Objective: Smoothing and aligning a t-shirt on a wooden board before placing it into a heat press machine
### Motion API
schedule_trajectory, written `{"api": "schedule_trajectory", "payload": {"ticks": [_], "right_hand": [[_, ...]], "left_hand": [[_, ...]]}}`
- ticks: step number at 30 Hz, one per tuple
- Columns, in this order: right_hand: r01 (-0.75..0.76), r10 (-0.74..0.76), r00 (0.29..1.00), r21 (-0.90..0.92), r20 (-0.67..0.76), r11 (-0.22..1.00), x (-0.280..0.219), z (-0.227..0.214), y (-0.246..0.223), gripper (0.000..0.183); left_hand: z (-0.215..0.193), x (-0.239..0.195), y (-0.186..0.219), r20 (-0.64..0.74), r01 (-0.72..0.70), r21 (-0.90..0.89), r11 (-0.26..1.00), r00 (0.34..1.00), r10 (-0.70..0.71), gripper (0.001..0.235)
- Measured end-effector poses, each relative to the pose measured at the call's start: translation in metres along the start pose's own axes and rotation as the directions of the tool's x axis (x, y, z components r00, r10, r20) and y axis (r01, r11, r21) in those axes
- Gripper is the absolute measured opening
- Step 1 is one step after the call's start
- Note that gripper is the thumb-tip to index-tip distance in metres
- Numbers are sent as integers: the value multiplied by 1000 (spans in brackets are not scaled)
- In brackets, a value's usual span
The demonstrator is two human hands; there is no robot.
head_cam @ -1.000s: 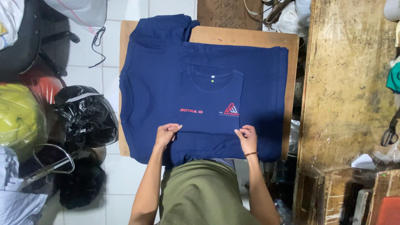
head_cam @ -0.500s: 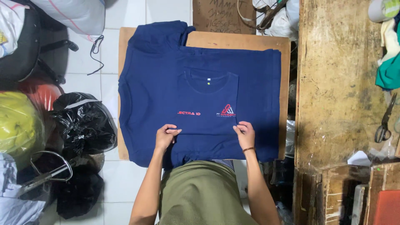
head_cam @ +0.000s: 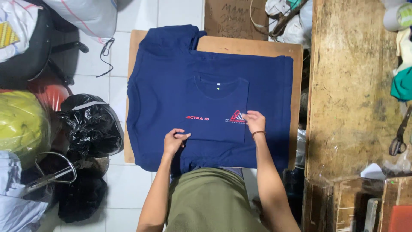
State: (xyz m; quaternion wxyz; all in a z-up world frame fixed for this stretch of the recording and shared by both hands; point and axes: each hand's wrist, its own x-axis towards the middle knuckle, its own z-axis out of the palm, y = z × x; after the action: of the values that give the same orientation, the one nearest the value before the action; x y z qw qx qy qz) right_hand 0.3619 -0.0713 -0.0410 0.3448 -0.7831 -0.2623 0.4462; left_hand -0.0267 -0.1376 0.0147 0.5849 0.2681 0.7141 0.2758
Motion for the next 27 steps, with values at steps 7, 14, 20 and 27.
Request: {"api": "schedule_trajectory", "payload": {"ticks": [7,14,20,27], "right_hand": [[50,-50,999,38,3,998,8,-1,-26,47],[159,-161,987,94,11,983,39,5,-14,42],[730,-813,579,-479,54,488,-79,38,-46,49],[476,-475,835,-795,276,375,-115,53,-35,73]], "left_hand": [[9,16,22,-110,-32,260,965,992,62,43],[14,-9,62,-125,14,436,900,991,45,46],[90,-24,97,78,-666,667,334,508,858,59],[118,15,95,384,-566,798,206,742,549,63]]}}
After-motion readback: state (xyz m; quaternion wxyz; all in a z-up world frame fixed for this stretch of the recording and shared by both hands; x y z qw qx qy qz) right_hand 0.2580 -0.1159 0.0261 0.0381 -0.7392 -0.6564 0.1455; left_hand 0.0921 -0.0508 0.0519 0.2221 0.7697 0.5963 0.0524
